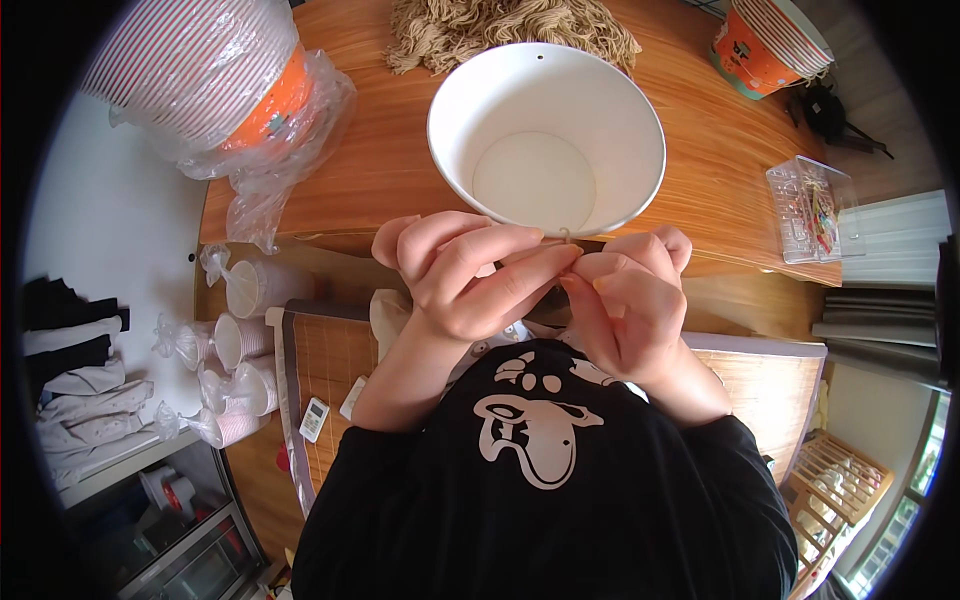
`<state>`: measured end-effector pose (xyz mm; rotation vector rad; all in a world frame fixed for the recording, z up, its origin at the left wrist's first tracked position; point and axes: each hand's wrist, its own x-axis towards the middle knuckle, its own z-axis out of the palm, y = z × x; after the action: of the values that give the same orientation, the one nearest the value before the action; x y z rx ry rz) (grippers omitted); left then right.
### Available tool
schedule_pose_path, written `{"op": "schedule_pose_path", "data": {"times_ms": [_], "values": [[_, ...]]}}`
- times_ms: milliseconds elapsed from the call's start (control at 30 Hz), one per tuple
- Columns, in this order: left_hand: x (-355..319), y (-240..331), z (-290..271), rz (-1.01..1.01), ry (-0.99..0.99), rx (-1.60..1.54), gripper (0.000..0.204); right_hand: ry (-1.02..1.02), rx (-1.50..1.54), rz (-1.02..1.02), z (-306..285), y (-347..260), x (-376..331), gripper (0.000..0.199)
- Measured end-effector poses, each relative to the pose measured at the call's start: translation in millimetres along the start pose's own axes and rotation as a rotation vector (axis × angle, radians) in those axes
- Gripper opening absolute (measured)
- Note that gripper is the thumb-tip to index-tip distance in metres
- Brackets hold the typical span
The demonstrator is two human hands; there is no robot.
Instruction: Attaching string handles to paper buckets for packaging.
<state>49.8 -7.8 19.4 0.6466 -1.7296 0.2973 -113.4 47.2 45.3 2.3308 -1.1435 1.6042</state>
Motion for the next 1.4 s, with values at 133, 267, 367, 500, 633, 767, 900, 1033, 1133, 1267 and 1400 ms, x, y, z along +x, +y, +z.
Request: {"op": "schedule_pose_path", "data": {"times_ms": [133,267,367,500,633,767,900,1033,1133,1267,1400], "values": [[3,2,-3,0.046,-0.041,0.021,0.019,0.035,0.021,0.022,0,-1,-2,0.035],[4,6,-5,0.046,-0.042,0.065,0.017,-0.002,0.055,0.04,-3,2,-3,0.029],[4,8,-4,0.034,-0.048,0.073,0.018,-0.03,0.067,0.089,-6,3,-9,0.026],[2,4,-2,-0.007,-0.068,0.058,0.019,-0.051,0.019,0.223,-4,-8,-11,0.034],[2,6,-5,0.017,-0.081,0.051,0.02,-0.032,-0.009,0.179,3,-5,-19,0.053],[3,3,-2,0.055,-0.02,0.068,0.019,-0.061,0.031,0.116,1,1,-30,0.055],[-1,4,0,0.03,0.0,0.078,0.017,-0.022,0.126,0.101,-3,-4,-24,0.054],[-1,4,2,0.012,0.024,0.095,0.017,-0.035,0.191,0.113,-7,-3,-24,0.052],[-2,4,3,0.006,0.017,0.082,0.016,-0.077,0.416,0.246,-11,-6,-24,0.048],[1,0,-5,-0.007,-0.1,0.037,0.017,-0.272,0.931,0.506,-35,-13,-23,0.034],[7,-7,-9,-0.002,-0.107,-0.069,0.022,-0.139,0.857,0.492,-75,-9,0,0.016]]}}
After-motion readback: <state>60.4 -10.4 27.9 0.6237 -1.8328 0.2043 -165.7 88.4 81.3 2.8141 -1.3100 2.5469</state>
